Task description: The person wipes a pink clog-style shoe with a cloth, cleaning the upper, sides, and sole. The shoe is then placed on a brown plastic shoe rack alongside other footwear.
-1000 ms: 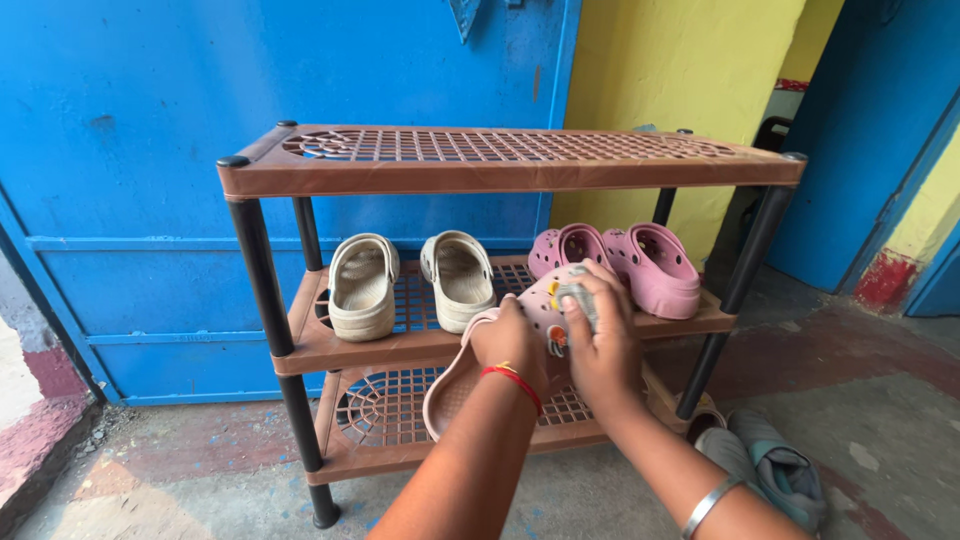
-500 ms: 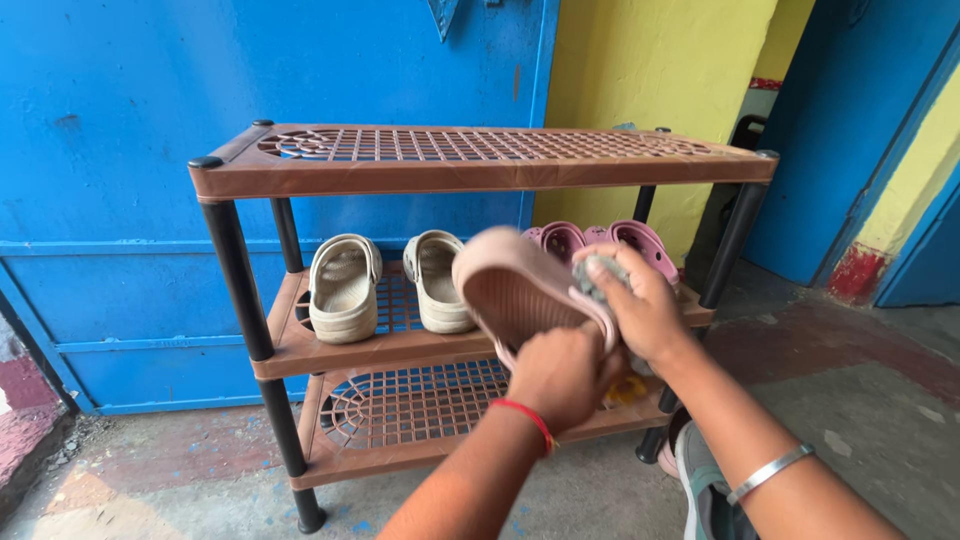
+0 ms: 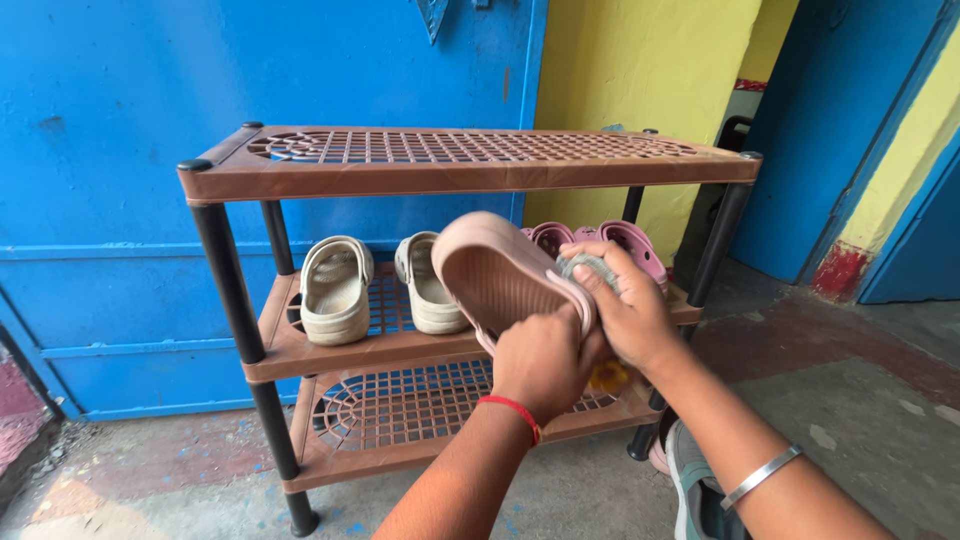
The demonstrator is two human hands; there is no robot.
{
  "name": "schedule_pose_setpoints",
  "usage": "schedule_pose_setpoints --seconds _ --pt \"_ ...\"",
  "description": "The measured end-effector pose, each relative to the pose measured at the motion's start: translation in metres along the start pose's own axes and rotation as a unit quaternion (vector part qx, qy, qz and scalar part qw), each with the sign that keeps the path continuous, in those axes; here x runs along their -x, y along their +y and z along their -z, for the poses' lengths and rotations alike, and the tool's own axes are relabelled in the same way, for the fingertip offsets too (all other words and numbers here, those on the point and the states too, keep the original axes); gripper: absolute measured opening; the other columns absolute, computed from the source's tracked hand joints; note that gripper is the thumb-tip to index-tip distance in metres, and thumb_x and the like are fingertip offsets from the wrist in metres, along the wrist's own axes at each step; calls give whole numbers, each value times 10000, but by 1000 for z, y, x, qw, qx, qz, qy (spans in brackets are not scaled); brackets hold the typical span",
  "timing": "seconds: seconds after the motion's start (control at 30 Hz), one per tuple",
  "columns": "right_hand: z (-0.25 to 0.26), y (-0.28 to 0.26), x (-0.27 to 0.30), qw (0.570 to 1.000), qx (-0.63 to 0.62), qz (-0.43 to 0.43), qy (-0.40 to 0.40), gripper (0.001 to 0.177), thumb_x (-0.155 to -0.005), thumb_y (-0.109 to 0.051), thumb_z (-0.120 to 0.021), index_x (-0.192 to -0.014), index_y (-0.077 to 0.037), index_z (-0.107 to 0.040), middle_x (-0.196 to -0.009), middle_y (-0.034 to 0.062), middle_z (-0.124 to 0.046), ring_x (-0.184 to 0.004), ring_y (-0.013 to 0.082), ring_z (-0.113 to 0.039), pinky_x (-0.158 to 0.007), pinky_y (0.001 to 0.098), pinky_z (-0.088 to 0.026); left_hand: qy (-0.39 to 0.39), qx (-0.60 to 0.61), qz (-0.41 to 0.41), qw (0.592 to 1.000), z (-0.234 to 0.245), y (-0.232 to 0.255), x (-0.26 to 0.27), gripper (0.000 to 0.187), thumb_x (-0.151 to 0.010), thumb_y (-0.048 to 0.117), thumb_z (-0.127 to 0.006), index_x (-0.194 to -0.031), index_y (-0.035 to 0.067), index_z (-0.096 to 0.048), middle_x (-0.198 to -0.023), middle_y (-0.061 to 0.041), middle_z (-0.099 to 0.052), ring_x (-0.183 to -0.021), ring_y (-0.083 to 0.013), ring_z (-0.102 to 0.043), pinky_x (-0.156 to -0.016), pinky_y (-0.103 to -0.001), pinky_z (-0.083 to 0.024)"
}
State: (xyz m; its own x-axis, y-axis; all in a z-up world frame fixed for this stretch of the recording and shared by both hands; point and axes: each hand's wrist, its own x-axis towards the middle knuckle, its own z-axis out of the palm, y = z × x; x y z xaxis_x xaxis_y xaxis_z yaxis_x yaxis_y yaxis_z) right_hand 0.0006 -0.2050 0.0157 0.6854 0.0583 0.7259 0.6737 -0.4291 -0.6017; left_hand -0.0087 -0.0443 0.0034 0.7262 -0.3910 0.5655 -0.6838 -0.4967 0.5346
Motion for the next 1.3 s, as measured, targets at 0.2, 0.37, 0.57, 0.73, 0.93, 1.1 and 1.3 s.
schedule_pose_setpoints --seconds 0.2,0.37,0.57,0.73,0.93,1.1,1.3 --pt "2 8 2 981 146 98 85 207 -1032 -166 -593 -1181 -33 -647 -1200 77 -712 -1073 111 -664 -930 290 -537 146 109 137 974 1 -7 -13 389 -928 397 -599 -942 21 -697 -866 -250 -722 -869 -442 -698 -808 -523 -525" --pt "13 44 1 982 46 -29 181 203 -1060 -188 -591 -1192 -47 -653 -1079 72 -726 -989 112 -651 -893 272 -527 185 194 218 939 -22 -19 -25 419 -925 378 -612 -933 -29 -716 -841 -249 -731 -851 -402 -729 -822 -472 -552" --pt "-26 64 13 958 67 -28 277 219 -1058 -195 -593 -1204 -35 -628 -1076 63 -690 -985 138 -640 -890 289 -513 325 538 365 687 -23 -27 -34 314 -868 227 -612 -972 -59 -689 -915 -154 -776 -803 -271 -783 -739 -445 -623" --pt "-30 64 18 957 82 -84 265 302 -947 -206 -693 -1198 -48 -638 -1021 62 -716 -907 139 -663 -825 303 -535 77 383 310 866 -9 -20 -19 327 -793 209 -711 -1053 18 -658 -962 -119 -735 -841 -201 -728 -700 -406 -600" --pt "13 59 4 921 76 -130 358 337 -920 -215 -717 -1203 -45 -652 -1035 64 -724 -917 124 -661 -833 301 -533 -89 569 162 802 -49 -21 -15 304 -955 221 -664 -1131 -25 -696 -943 -84 -719 -795 -150 -665 -646 -299 -528" --pt "-31 22 18 966 50 -87 240 291 -1013 -213 -617 -1253 -50 -628 -1059 104 -718 -928 149 -649 -840 319 -532 85 604 214 763 -61 -58 -45 276 -984 275 -635 -1084 22 -684 -938 -60 -700 -798 -156 -656 -689 -316 -518" --pt "-96 1 62 971 184 72 132 317 -969 -126 -580 -1257 -8 -640 -1294 182 -679 -1237 295 -641 -1043 397 -474 208 700 372 573 -33 -96 -47 302 -966 275 -608 -1077 0 -667 -943 -107 -705 -815 -219 -682 -685 -376 -554"
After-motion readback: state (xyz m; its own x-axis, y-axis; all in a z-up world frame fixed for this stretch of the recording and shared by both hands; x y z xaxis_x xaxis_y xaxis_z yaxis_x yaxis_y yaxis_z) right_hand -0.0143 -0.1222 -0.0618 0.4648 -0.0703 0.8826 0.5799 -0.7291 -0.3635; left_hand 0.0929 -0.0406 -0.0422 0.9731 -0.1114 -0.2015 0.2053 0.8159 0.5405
